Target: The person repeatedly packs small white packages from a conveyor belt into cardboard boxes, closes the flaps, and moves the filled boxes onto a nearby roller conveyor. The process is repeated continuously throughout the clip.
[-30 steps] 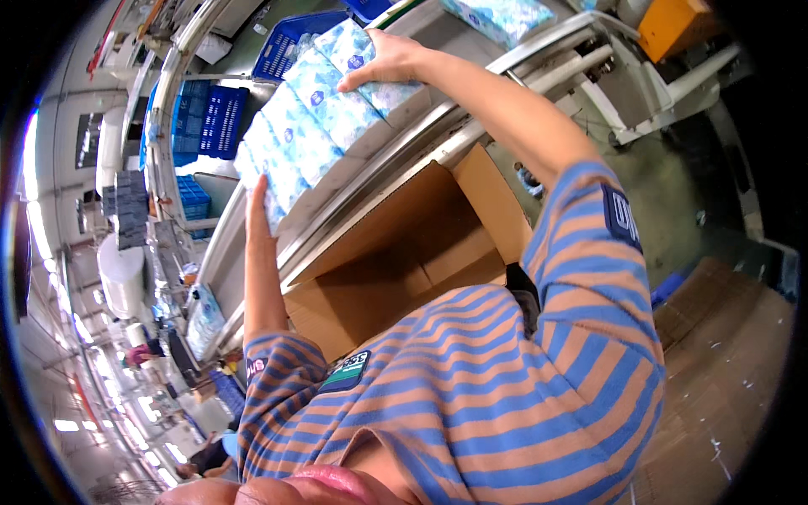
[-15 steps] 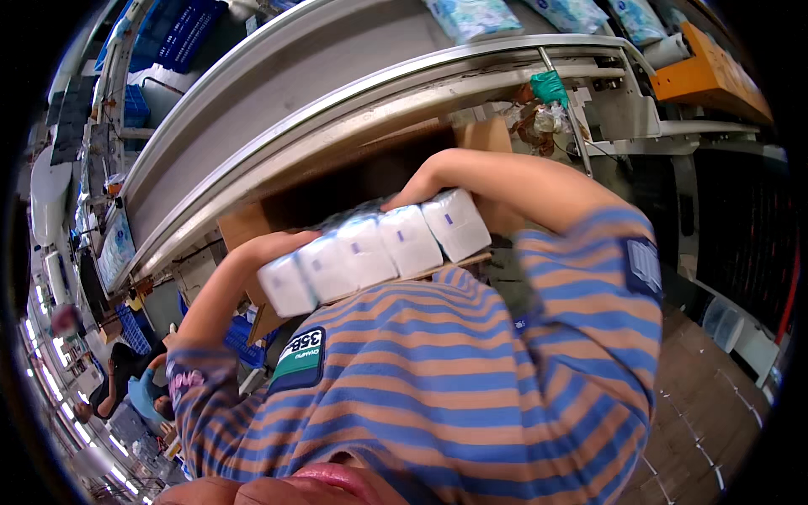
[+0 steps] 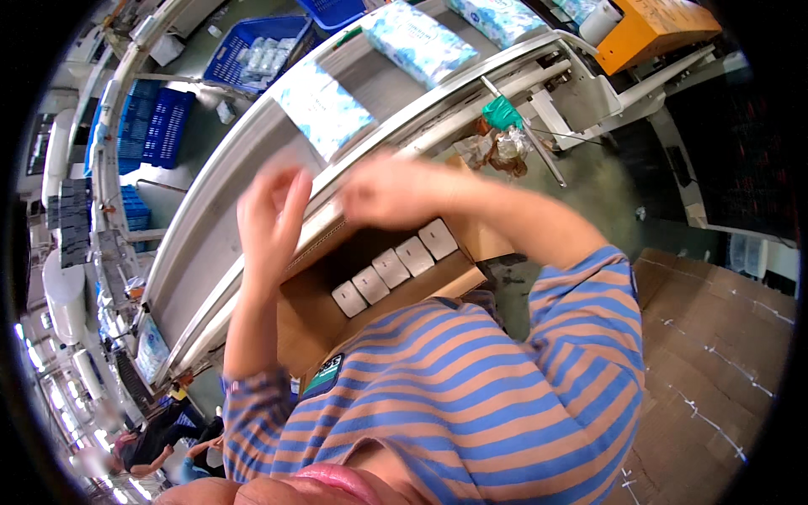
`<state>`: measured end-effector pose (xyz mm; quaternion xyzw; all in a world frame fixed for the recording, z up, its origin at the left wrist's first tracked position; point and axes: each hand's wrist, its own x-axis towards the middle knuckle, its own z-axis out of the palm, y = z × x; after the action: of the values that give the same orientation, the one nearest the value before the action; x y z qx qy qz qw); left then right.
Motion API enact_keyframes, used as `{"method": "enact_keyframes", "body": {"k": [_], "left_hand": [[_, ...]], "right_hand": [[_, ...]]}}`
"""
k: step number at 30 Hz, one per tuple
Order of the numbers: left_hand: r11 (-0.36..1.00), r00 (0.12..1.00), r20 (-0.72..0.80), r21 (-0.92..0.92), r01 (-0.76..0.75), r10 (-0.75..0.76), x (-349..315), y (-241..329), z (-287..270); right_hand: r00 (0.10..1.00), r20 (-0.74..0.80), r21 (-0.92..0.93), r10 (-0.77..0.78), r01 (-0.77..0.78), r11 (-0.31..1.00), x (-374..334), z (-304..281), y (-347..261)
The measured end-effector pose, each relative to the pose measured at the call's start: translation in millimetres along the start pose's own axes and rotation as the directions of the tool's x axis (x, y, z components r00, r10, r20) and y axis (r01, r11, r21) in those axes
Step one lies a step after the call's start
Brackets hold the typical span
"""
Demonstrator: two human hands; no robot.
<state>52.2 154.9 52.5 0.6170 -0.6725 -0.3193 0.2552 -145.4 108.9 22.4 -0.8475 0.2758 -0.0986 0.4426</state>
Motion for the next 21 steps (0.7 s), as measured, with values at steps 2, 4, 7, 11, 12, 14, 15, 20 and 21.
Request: {"method": "enact_keyframes", "body": {"k": [2, 4, 7, 11, 12, 14, 15, 20, 21], "left_hand": [[0.898, 0.955, -0.289, 0.434, 0.075, 0.06, 73, 7, 26], [0.707, 0.93, -0.332, 0.621, 0.339, -0.154, 102, -16, 42], [0.754, 0.943, -0.296, 0.582, 0.304, -0.152, 110, -80, 8], [0.743, 0.898, -0.12, -0.613, 0.267, -0.422, 105, -67, -3], [0.764, 0.962, -0.012, -0.611, 0.208, -0.271, 119, -94, 6], [0.931, 0.905, -0.388, -0.365, 0.023, -0.175, 121, -86, 39], [0.833, 0.915, -0.349, -0.553, -0.026, -0.203, 123, -91, 38], [0.868, 0.942, -0.219, -0.482, 0.122, -0.254, 129, -58, 53], [0.816, 0.96, -0.205, -0.576, 0.041, -0.192, 135, -53, 67]], "right_hand": [[0.794, -0.59, -0.193, -0.146, 0.037, 0.981, 21, -50, 22], [0.651, -0.755, -0.378, -0.077, -0.336, 0.863, 44, -86, 56], [0.628, -0.645, -0.221, 0.436, -0.699, 0.68, 49, -97, 69], [0.758, -0.4, -0.074, 0.516, -0.588, 0.806, 70, -76, 85], [0.74, -0.533, -0.12, 0.41, -0.546, 0.829, 83, -58, 64], [0.796, -0.557, -0.209, 0.235, -0.408, 0.889, 90, -49, 38], [0.898, -0.414, -0.195, 0.149, -0.247, 0.949, 85, -59, 34], [0.692, -0.567, -0.118, 0.446, -0.604, 0.788, 53, -102, 94], [0.636, -0.53, -0.07, 0.561, -0.692, 0.719, 39, -113, 101]]}}
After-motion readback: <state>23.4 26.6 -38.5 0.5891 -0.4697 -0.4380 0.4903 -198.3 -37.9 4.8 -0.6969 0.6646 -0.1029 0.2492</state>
